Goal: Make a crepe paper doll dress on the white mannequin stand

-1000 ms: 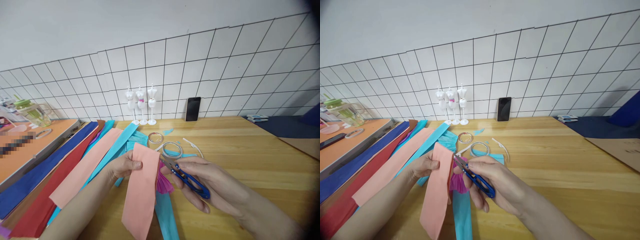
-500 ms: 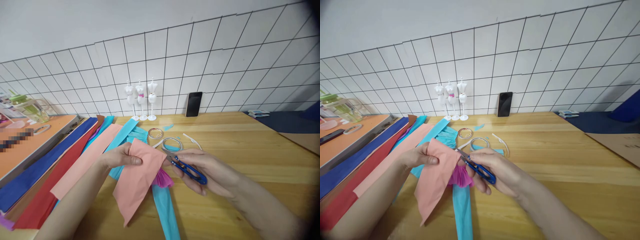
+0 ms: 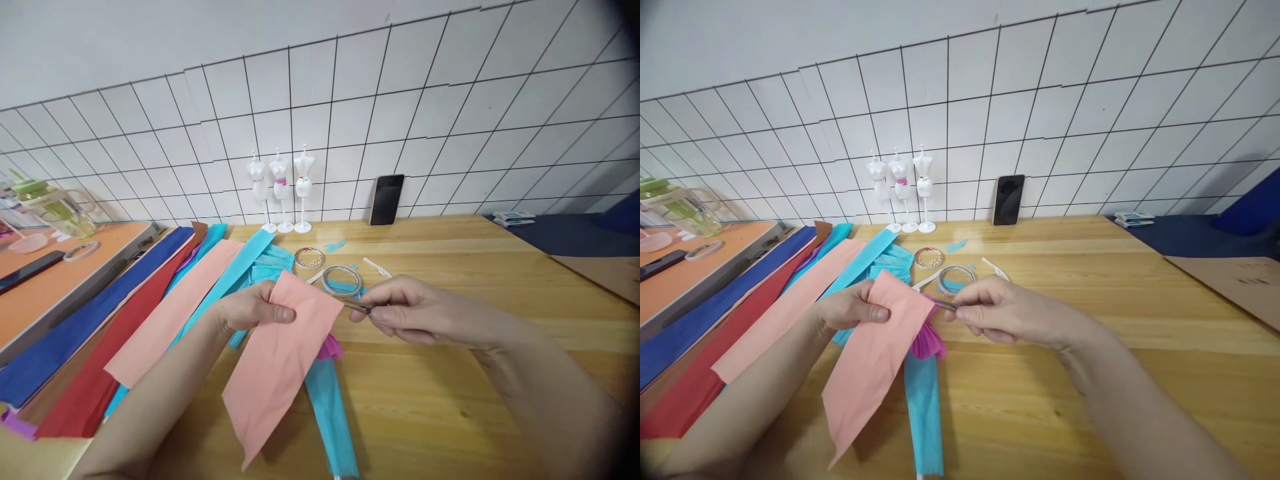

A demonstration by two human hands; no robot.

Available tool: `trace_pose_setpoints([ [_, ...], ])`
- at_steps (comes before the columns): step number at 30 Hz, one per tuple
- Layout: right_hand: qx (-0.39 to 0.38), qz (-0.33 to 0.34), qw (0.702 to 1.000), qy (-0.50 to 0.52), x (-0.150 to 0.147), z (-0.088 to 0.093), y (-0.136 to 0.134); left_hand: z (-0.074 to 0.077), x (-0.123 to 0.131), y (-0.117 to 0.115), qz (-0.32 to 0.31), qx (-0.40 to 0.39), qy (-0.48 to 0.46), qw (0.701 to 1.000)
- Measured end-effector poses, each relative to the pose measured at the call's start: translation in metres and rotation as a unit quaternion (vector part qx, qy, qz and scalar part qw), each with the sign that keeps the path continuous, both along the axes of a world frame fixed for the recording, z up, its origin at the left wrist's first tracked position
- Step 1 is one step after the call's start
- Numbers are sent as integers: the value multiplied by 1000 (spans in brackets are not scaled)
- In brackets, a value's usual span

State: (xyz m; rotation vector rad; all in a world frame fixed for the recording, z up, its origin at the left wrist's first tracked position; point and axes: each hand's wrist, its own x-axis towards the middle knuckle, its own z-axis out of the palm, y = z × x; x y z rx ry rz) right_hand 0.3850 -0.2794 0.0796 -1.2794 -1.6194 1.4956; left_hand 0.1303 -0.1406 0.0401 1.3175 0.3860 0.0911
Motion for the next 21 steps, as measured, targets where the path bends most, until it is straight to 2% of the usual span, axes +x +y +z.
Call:
trace_pose_setpoints([
  [3,34,5,996,-84,6,1,3,-1,2,-2,41,-55,16,998],
  [5,62,-38,991,-113,4,2,5,0,4,-5,42,-47,41,997],
  [8,104,-118,980,-124,-12,0,8,5,11,-15,-11,7,57,998],
  [9,125,-125,976,-126,-20,-3,10,7,14,-19,-30,31,49,998],
  [11,134,-109,976,-130,-35,-9,12,11,20,-25,-49,81,35,995],
  [14,105,-90,985,-107,-48,-15,9,18,23,-33,-41,164,57,984],
  [16,108,-110,984,-89,-48,-11,1,24,18,-38,-41,240,74,967],
  [18,145,-150,972,-104,-43,-2,-12,33,9,-46,-37,336,76,938],
  [21,282,-219,920,-158,-36,11,-37,54,-6,-59,26,492,58,868],
])
